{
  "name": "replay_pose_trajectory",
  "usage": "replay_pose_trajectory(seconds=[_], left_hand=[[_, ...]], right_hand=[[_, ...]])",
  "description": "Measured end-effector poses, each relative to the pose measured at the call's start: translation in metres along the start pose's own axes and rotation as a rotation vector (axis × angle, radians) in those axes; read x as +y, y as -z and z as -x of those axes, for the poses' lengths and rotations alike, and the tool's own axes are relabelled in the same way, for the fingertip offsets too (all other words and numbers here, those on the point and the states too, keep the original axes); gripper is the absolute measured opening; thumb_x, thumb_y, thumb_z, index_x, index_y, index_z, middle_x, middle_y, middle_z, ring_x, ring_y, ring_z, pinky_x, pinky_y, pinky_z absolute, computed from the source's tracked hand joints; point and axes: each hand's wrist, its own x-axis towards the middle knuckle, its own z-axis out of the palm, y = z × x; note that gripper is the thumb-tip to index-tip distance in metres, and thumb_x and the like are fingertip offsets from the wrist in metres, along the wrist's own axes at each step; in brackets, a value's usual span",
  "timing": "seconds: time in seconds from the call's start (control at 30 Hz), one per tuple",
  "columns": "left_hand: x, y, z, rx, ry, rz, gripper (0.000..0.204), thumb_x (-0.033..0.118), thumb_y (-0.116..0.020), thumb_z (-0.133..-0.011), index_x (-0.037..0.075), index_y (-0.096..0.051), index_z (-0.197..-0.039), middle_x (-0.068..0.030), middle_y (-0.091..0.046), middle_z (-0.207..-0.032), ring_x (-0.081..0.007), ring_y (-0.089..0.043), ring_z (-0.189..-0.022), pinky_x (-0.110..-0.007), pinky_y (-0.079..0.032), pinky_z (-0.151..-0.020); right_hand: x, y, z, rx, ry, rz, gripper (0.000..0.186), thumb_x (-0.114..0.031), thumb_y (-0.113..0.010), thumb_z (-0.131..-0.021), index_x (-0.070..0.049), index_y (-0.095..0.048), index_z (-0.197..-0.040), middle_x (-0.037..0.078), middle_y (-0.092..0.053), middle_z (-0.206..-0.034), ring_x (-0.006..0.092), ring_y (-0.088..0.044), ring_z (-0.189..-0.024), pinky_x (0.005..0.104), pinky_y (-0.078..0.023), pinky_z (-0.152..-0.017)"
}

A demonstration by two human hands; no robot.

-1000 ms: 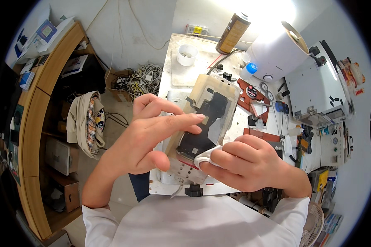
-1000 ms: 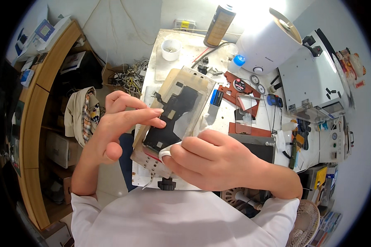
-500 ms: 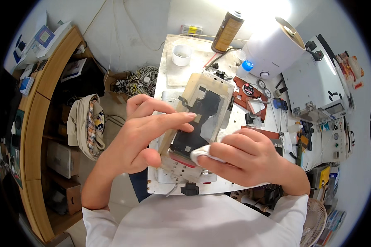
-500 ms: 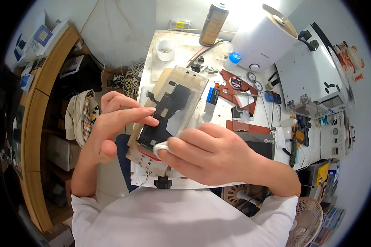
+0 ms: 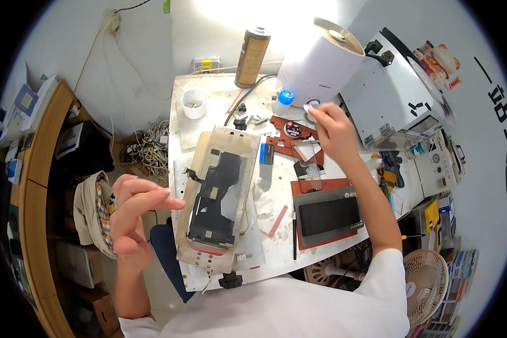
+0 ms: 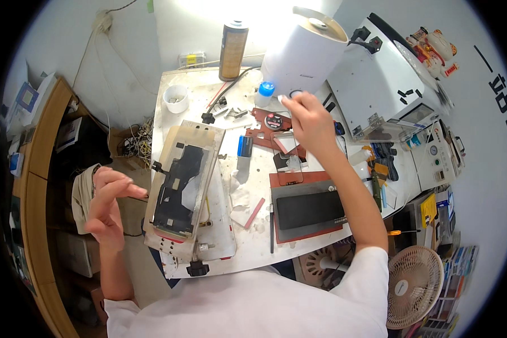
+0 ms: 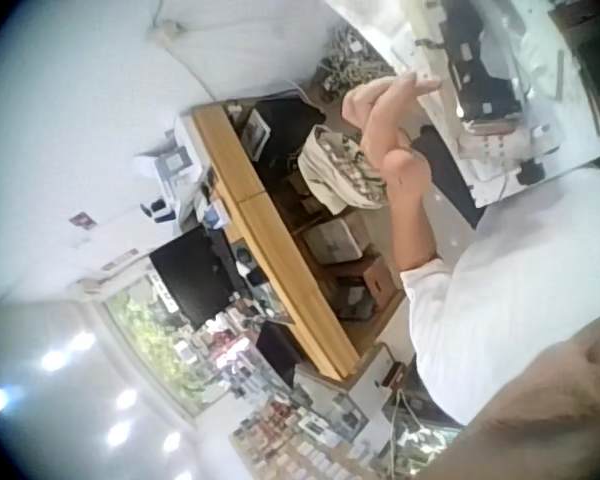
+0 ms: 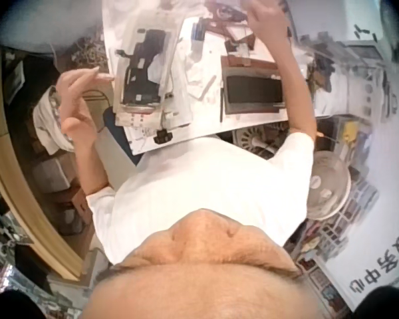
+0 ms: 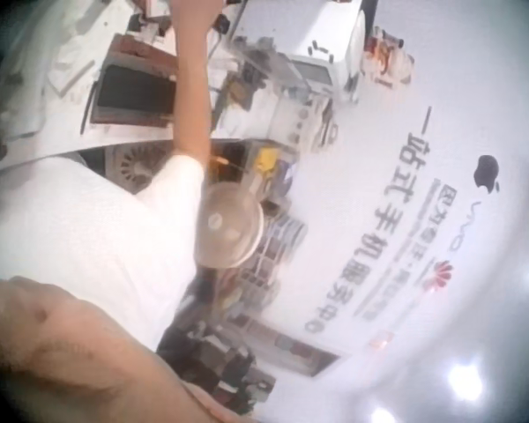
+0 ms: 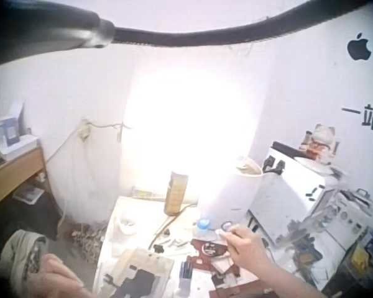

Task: The person cleans a disassembled electronic device using a white cloth and a brush. They then use a soldering iron to work on the device's internal components, followed by further cleaning with the cloth. The person handles the device and tools with care throughout the process.

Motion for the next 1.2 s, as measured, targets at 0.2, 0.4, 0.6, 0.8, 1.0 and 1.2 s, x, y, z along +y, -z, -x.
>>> replay_pose_trajectory(seconds=[0.2,0.4,0.6,0.8,1.0,1.2], left_hand=[[-0.007,0.016,0.045,0.17,0.138,-0.015,0.095,0.073,-0.007,-0.107,0.003,-0.068,-0.13,-0.006,-0.079,-0.093,-0.0243,-0.055,-0.102,-0.044,-0.036,-0.103],[-0.021,0.024,0.092,0.317,0.301,0.017,0.093,0.069,-0.01,-0.11,0.0,-0.068,-0.13,-0.0101,-0.076,-0.095,-0.0256,-0.056,-0.107,-0.045,-0.036,-0.109],[-0.029,0.028,0.122,0.418,0.363,0.037,0.09,0.066,-0.012,-0.111,-0.002,-0.067,-0.131,-0.0129,-0.075,-0.096,-0.026,-0.057,-0.109,-0.046,-0.034,-0.113],[-0.03,0.03,0.14,0.429,0.393,-0.006,0.088,0.066,-0.018,-0.112,-0.004,-0.066,-0.133,-0.0139,-0.074,-0.101,-0.0247,-0.066,-0.104,-0.044,-0.038,-0.114],[-0.019,0.02,0.14,0.402,0.398,-0.049,0.084,0.063,-0.019,-0.113,-0.002,-0.069,-0.127,-0.0109,-0.078,-0.098,-0.0248,-0.058,-0.108,-0.045,-0.034,-0.111],[-0.014,0.015,0.132,0.391,0.391,-0.054,0.083,0.063,-0.02,-0.113,-0.003,-0.069,-0.124,-0.0102,-0.079,-0.098,-0.0238,-0.057,-0.105,-0.044,-0.035,-0.11]], right_hand=[[0.053,-0.076,-0.034,-0.176,-0.063,0.167,0.027,-0.002,-0.065,-0.093,-0.012,-0.078,-0.114,0.006,-0.066,-0.101,0.0268,-0.068,-0.097,0.0418,-0.057,-0.08],[0.053,-0.086,-0.03,-0.196,-0.123,0.134,0.026,-0.004,-0.065,-0.094,-0.013,-0.079,-0.114,0.005,-0.067,-0.1,0.0269,-0.068,-0.099,0.0421,-0.058,-0.082],[0.058,-0.087,-0.031,-0.205,-0.091,0.142,0.026,-0.003,-0.065,-0.093,-0.012,-0.079,-0.113,0.007,-0.068,-0.101,0.0279,-0.068,-0.098,0.0418,-0.058,-0.082],[0.003,-0.048,-0.043,0.088,-0.19,-0.033,0.033,0.002,-0.064,-0.089,-0.008,-0.078,-0.117,0.009,-0.069,-0.102,0.028,-0.068,-0.088,0.0397,-0.055,-0.076],[-0.135,0.047,-0.026,-0.129,0.495,-0.365,0.035,-0.004,-0.078,-0.079,-0.009,-0.079,-0.114,0.002,-0.066,-0.096,0.0161,-0.061,-0.074,0.0336,-0.051,-0.063],[-0.198,0.055,-0.036,-0.213,0.747,-0.363,0.028,-0.016,-0.079,-0.081,-0.011,-0.077,-0.109,-0.003,-0.061,-0.097,0.0126,-0.059,-0.085,0.0291,-0.051,-0.073]])
